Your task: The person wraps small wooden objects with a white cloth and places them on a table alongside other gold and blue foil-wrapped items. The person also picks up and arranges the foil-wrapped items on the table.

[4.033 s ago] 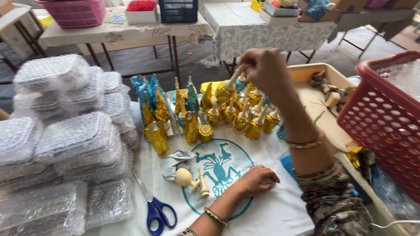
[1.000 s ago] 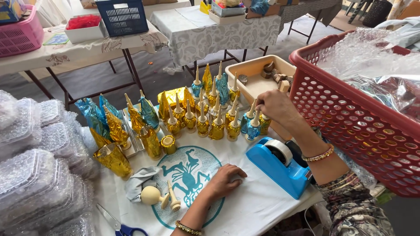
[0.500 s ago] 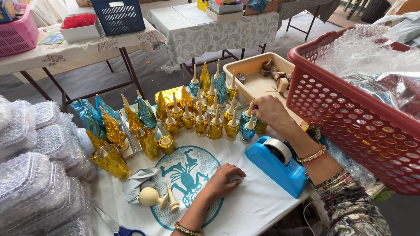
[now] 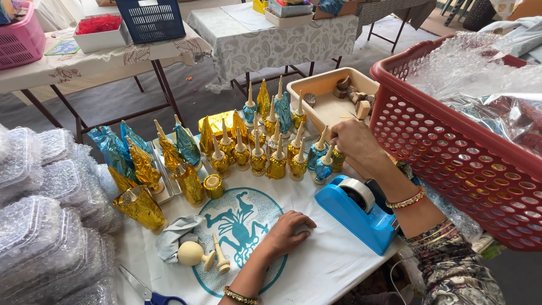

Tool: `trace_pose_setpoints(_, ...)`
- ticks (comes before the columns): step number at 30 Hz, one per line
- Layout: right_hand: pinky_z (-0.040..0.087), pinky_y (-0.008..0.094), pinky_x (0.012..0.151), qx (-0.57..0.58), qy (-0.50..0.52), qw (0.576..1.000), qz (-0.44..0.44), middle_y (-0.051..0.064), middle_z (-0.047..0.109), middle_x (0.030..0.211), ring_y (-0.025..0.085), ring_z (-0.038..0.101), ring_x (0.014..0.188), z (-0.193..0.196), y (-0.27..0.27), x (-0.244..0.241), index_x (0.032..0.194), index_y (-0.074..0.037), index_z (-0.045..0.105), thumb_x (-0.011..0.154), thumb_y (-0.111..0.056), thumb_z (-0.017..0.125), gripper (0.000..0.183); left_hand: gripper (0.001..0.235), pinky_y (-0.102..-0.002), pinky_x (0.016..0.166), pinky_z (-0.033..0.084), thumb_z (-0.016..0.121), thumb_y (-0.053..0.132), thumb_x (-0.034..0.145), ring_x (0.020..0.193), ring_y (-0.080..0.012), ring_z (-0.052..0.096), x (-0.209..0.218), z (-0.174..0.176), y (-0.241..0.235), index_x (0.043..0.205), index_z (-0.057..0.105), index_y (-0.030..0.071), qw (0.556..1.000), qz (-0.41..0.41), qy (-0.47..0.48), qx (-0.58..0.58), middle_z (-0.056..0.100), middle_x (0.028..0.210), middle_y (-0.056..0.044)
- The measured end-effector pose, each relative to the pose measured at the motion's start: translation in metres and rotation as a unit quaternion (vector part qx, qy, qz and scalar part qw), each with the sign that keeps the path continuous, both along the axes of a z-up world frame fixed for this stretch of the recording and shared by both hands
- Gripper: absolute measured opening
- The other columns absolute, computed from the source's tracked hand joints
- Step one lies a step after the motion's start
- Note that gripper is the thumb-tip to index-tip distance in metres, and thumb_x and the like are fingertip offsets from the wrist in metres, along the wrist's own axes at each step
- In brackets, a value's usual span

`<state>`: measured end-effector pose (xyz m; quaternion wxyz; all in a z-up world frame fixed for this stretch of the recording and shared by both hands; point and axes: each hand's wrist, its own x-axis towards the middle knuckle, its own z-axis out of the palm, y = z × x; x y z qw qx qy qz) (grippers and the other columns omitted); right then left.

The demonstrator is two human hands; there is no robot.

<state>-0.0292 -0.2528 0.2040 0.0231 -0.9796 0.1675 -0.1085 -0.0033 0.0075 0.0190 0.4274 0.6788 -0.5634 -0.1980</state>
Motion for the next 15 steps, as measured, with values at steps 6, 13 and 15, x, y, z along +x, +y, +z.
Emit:
trace_pose_setpoints(6, 0.061, 0.036, 0.087, -0.035, 0.032, 0.998, -0.039, 0.009, 0.078, 0.092, 0.02, 0.077, 0.084, 0.005, -0.011, -0.01, 0.098, -0.008, 0.081, 0.095, -0.016, 0.069, 0.014, 0.022, -0.037, 0.108, 0.043, 0.071, 0.011, 0.085, 0.115, -0.023, 0.059, 0.0, -0.001, 0.0, 0.107, 0.072, 0.013, 1.0, 0.001, 0.003, -0.013, 0.07, 0.112, -0.003)
trace_pose_setpoints(13, 0.062, 0.035, 0.085, -0.042, 0.044, 0.997, -0.055, 0.009, 0.079, 0.092, 0.02, 0.078, 0.086, -0.006, -0.021, -0.012, 0.099, -0.008, 0.08, 0.092, -0.015, 0.071, 0.014, 0.022, -0.038, 0.108, 0.042, 0.07, 0.012, 0.086, 0.115, -0.0232, 0.058, -0.001, 0.002, 0.001, 0.108, 0.072, 0.014, 1.0, 0.002, -0.004, -0.002, 0.07, 0.112, -0.004)
trace_pose_setpoints(15, 0.062, 0.034, 0.087, -0.047, 0.056, 0.996, -0.055, 0.008, 0.079, 0.093, 0.02, 0.077, 0.088, -0.001, -0.018, -0.014, 0.099, -0.01, 0.081, 0.092, -0.017, 0.071, 0.014, 0.022, -0.038, 0.108, 0.041, 0.07, 0.012, 0.086, 0.115, -0.0229, 0.058, -0.001, 0.002, 0.0, 0.108, 0.072, 0.014, 1.0, 0.005, -0.003, 0.004, 0.07, 0.112, -0.003)
